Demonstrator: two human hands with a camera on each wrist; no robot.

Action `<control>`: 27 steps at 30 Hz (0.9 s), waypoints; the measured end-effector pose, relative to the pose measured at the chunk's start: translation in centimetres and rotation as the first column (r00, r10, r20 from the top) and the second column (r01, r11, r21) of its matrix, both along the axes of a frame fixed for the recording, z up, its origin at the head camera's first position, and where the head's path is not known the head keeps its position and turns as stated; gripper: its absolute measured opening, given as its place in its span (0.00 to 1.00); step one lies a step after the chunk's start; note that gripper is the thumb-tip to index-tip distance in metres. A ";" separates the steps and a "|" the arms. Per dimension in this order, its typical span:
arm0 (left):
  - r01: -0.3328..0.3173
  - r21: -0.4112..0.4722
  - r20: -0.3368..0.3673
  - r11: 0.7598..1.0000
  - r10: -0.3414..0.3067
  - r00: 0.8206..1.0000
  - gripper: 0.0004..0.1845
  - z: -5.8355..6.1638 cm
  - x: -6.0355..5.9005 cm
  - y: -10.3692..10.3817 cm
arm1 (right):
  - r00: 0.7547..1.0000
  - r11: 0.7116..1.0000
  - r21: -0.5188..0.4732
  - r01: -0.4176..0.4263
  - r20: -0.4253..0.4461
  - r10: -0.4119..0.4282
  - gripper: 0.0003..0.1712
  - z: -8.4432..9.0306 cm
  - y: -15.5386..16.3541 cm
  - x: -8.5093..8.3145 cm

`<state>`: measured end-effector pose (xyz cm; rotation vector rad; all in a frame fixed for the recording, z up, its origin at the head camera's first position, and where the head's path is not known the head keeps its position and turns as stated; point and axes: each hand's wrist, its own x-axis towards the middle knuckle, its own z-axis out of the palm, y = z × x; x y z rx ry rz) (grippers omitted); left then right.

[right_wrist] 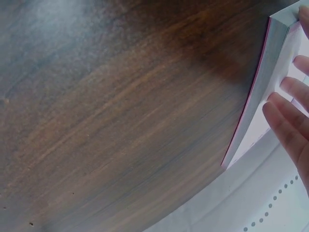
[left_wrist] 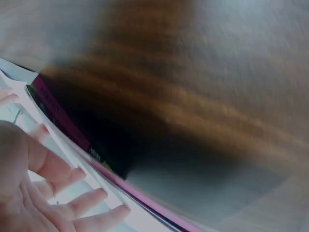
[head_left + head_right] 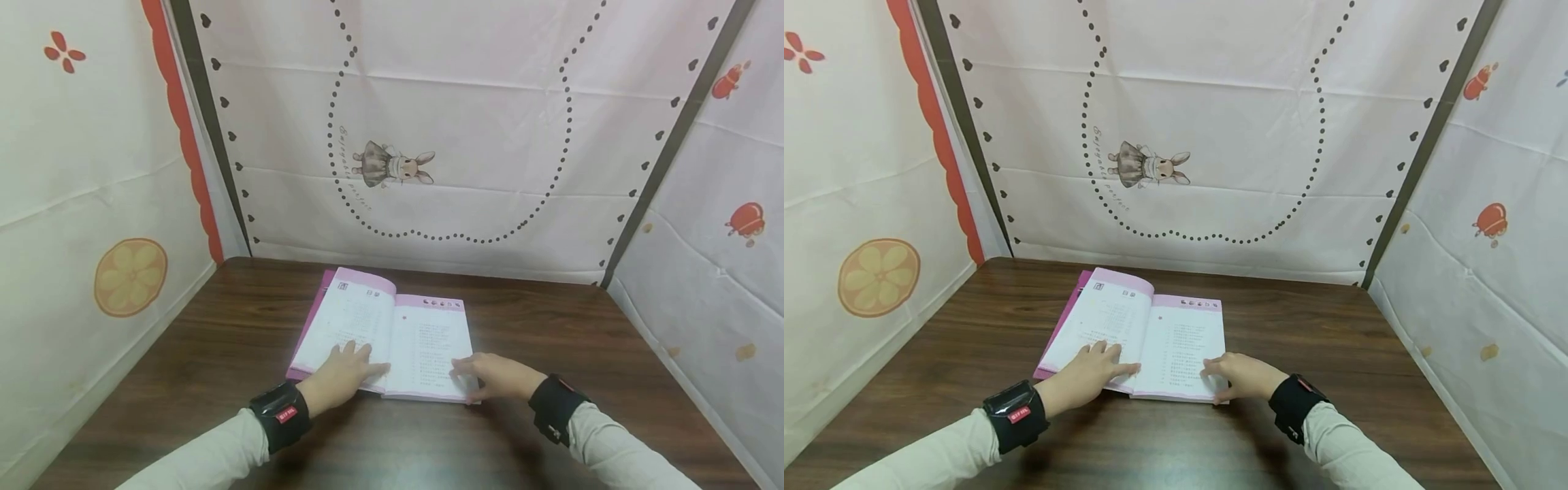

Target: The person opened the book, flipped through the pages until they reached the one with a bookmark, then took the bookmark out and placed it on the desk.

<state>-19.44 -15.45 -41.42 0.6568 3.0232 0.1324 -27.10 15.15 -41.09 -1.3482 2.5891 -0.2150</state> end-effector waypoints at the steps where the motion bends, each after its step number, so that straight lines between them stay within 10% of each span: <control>1: -0.008 0.026 0.011 1.000 0.008 1.000 0.24 0.0 0.0 0.1 | 1.000 1.000 0.002 0.000 0.001 0.000 0.30 0.2 0.0 0.0; 7: -0.085 0.134 0.117 0.987 0.070 0.991 0.26 -0.2 0.0 0.6 | 1.000 1.000 0.012 -0.021 0.017 0.021 0.31 1.0 0.0 -0.1; 27: -0.145 0.101 0.143 0.984 0.129 0.981 0.24 -0.1 0.3 1.5 | 1.000 0.999 0.032 -0.021 0.017 0.020 0.13 1.4 0.1 0.6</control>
